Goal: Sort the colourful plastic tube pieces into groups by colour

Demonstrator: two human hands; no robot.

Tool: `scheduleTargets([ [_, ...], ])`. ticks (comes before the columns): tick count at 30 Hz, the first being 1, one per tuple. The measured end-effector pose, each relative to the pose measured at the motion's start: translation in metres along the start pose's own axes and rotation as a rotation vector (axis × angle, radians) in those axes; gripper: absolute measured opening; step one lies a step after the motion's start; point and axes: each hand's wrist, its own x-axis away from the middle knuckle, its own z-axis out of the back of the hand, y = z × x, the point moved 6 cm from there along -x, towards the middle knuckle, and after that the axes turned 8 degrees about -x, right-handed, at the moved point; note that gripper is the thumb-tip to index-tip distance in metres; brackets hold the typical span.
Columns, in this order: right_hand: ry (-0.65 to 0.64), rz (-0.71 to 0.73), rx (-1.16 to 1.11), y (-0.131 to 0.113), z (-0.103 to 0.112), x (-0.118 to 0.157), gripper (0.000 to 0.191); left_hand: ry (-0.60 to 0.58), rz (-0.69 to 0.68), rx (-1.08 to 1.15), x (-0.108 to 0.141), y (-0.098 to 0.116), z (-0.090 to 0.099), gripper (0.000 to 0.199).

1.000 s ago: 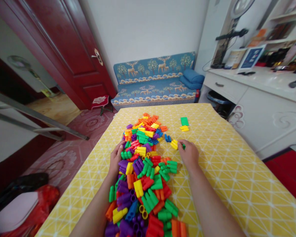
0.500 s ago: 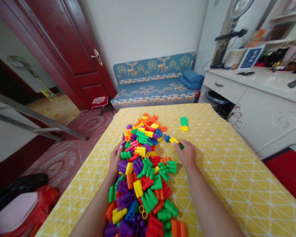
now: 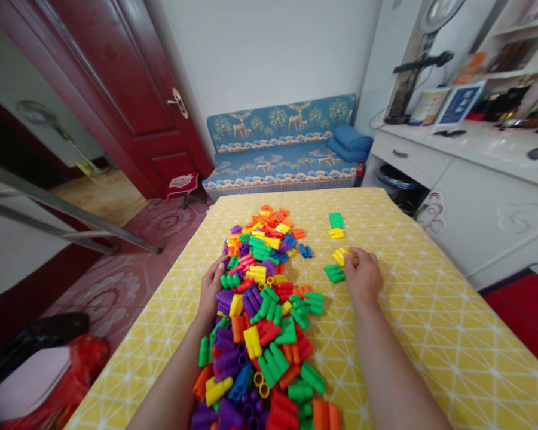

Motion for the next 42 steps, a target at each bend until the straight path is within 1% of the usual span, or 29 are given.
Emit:
scheduleTargets([
  [2,0.008,0.032,0.015,0.000,0.001,0.000,0.041,-0.005,-0.005,-0.001,0.000,0.000,0.000,0.040],
  [7,-0.074,0.018,0.007,0.000,-0.005,0.002,0.040,-0.010,-0.014,-0.021,0.000,0.000,0.000,0.040],
  [10,-0.097,0.018,0.002,0.000,-0.008,0.003,0.039,-0.004,-0.009,-0.012,-0.001,-0.001,0.000,0.040],
  [12,-0.109,0.053,-0.045,-0.001,-0.011,0.003,0.037,0.000,-0.012,-0.009,-0.001,-0.001,0.000,0.040],
  [15,-0.139,0.125,-0.190,-0.003,-0.016,0.002,0.032,0.002,-0.025,-0.017,-0.001,-0.001,0.000,0.039],
  [18,-0.165,0.137,-0.271,-0.001,-0.021,0.002,0.033,0.003,-0.030,-0.020,-0.001,0.000,0.000,0.039],
  [22,-0.143,0.127,-0.234,0.002,-0.023,0.002,0.034,0.000,-0.029,-0.028,0.000,0.003,0.000,0.039],
  [26,-0.076,0.198,-0.225,-0.010,-0.015,0.003,0.031,0.000,-0.025,-0.034,0.000,0.004,0.000,0.039],
  [29,-0.026,0.224,-0.179,-0.020,-0.008,0.006,0.032,0.000,-0.020,-0.027,0.001,0.003,0.000,0.039],
  [34,-0.111,0.261,-0.105,-0.031,-0.013,0.012,0.031,-0.009,-0.015,-0.005,0.000,0.000,-0.001,0.040],
  [39,-0.081,0.326,-0.064,-0.034,-0.015,0.014,0.030,-0.019,-0.020,-0.028,0.000,-0.001,0.000,0.040],
  [42,-0.097,0.331,-0.076,-0.035,-0.017,0.015,0.030,-0.015,-0.022,-0.032,0.000,0.001,0.000,0.040],
])
